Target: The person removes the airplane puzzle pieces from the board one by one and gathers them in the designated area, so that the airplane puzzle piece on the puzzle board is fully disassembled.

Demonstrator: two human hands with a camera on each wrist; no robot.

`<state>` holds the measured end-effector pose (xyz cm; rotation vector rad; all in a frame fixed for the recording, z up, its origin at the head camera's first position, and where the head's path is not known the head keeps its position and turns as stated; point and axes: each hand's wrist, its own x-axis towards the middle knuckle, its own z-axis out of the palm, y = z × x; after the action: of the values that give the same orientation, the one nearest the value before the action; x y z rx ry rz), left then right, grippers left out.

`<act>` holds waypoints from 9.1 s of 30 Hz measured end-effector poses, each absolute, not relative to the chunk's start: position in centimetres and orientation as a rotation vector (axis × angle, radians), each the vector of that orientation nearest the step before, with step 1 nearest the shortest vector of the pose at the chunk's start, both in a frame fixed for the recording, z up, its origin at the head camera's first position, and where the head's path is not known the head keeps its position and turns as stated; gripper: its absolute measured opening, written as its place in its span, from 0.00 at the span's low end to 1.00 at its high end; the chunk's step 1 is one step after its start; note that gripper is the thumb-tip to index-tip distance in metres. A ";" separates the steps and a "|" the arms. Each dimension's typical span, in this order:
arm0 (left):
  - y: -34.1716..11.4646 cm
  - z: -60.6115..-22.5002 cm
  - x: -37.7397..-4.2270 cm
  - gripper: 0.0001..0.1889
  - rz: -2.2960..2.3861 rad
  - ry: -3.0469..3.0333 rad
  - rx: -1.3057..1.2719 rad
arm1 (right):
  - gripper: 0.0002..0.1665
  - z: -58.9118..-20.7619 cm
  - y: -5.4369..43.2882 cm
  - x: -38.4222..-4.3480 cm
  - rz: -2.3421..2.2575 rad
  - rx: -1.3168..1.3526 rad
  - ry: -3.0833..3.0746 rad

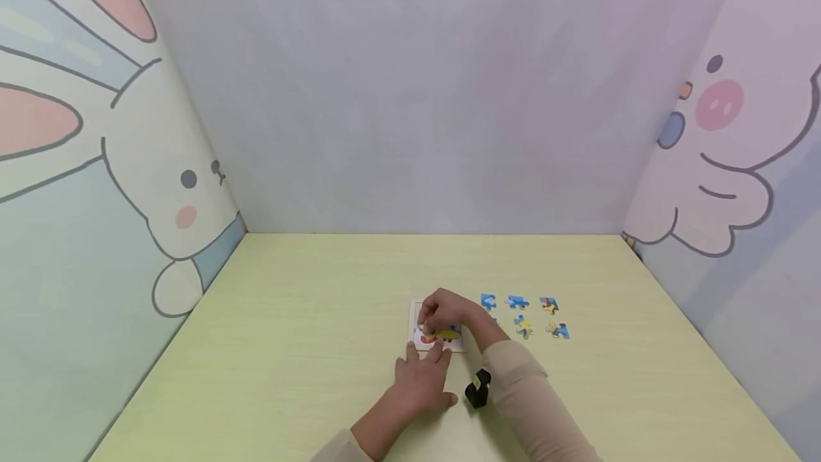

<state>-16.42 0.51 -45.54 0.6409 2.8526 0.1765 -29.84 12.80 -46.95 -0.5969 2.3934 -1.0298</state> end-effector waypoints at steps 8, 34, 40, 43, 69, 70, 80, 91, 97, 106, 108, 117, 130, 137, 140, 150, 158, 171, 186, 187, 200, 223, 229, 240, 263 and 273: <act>0.6 -45.7 -16.5 0.39 0.162 2.862 0.639 | 0.04 -46.8 13.2 -29.9 -1.087 -0.680 2.308; 0.5 -45.8 -16.3 0.38 0.115 2.907 0.678 | 0.05 -47.5 13.8 -28.5 -1.424 -0.611 2.262; 0.4 -45.7 -16.3 0.39 0.116 2.917 0.717 | 0.05 -47.2 14.4 -27.6 -1.442 -0.572 2.317; 0.2 -45.8 -16.2 0.38 0.153 2.901 0.710 | 0.05 -47.3 14.7 -27.3 -1.455 -0.557 2.346; 0.2 -46.2 -16.1 0.39 0.158 2.898 0.692 | 0.09 -45.5 19.7 -23.4 -1.659 -0.474 2.436; 0.2 -46.2 -16.1 0.39 0.154 2.897 0.692 | 0.09 -45.6 20.0 -23.4 -1.663 -0.468 2.442; 0.1 -46.3 -16.2 0.39 0.187 2.888 0.698 | 0.10 -45.8 21.9 -22.0 -1.656 -0.376 2.487; 0.0 -46.1 -16.0 0.39 0.206 2.894 0.684 | 0.11 -46.1 24.1 -21.1 -1.618 -0.327 2.517; 0.1 -46.0 -15.9 0.39 0.219 2.891 0.683 | 0.12 -46.4 25.2 -21.0 -1.600 -0.288 2.500; 0.0 -46.0 -16.0 0.38 0.231 2.892 0.678 | 0.08 -47.4 25.5 -21.1 -1.543 -0.276 2.513; 0.0 -45.9 -16.0 0.39 0.233 2.890 0.674 | 0.06 -47.5 25.3 -21.2 -1.503 -0.281 2.538; 0.1 -46.1 -16.1 0.38 0.243 2.888 0.672 | 0.03 -47.7 24.6 -21.4 -1.339 -0.300 2.671; -0.2 -46.1 -16.1 0.36 0.193 2.911 0.651 | 0.04 -47.5 24.0 -21.1 -1.327 -0.185 2.653; -0.2 -45.9 -16.0 0.35 0.159 2.922 0.696 | 0.04 -47.7 24.0 -21.2 -1.302 -0.108 2.689; -0.2 -46.0 -16.0 0.34 0.144 2.926 0.716 | 0.04 -47.8 23.9 -21.2 -1.307 -0.089 2.693; -0.3 -45.8 -15.8 0.33 0.170 2.916 0.766 | 0.04 -47.6 23.8 -20.8 -1.350 -0.089 2.702; 1.7 -45.6 -15.2 0.35 0.203 2.963 0.748 | 0.06 -47.4 24.3 -20.8 -1.445 -0.120 2.711; 3.7 -45.8 -15.0 0.40 0.039 2.952 0.569 | 0.11 -45.7 22.5 -22.2 -1.473 -0.282 2.675; 4.4 -45.9 -14.6 0.35 0.050 2.970 0.513 | 0.11 -46.4 19.8 -25.2 -1.426 -0.486 2.617; 4.4 -45.9 -14.6 0.34 0.047 2.974 0.510 | 0.11 -46.5 19.6 -25.4 -1.426 -0.491 2.611; 4.4 -46.1 -15.1 0.37 0.095 2.967 0.496 | 0.11 -47.2 17.5 -27.6 -1.446 -0.667 2.485; 4.0 -46.5 -14.9 0.41 0.170 2.949 0.515 | 0.11 -46.9 14.8 -29.8 -0.960 -0.835 2.373; 4.1 -46.2 -14.9 0.41 0.131 2.931 0.514 | 0.08 -46.9 14.6 -29.8 -0.945 -0.842 2.358; 4.3 -47.1 -14.9 0.43 0.111 2.934 0.500 | 0.05 -46.7 14.1 -29.4 -0.929 -0.798 2.341; 4.0 -46.4 -14.8 0.44 0.131 2.923 0.464 | 0.09 -46.8 15.0 -29.6 -0.982 -0.900 2.274; 3.8 -46.4 -14.7 0.44 0.153 2.918 0.482 | 0.09 -46.9 15.1 -29.8 -0.961 -0.908 2.263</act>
<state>-14.74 3.78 -46.38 0.4821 2.9178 0.1533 -29.79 15.05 -46.88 -0.9079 2.2629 -0.9605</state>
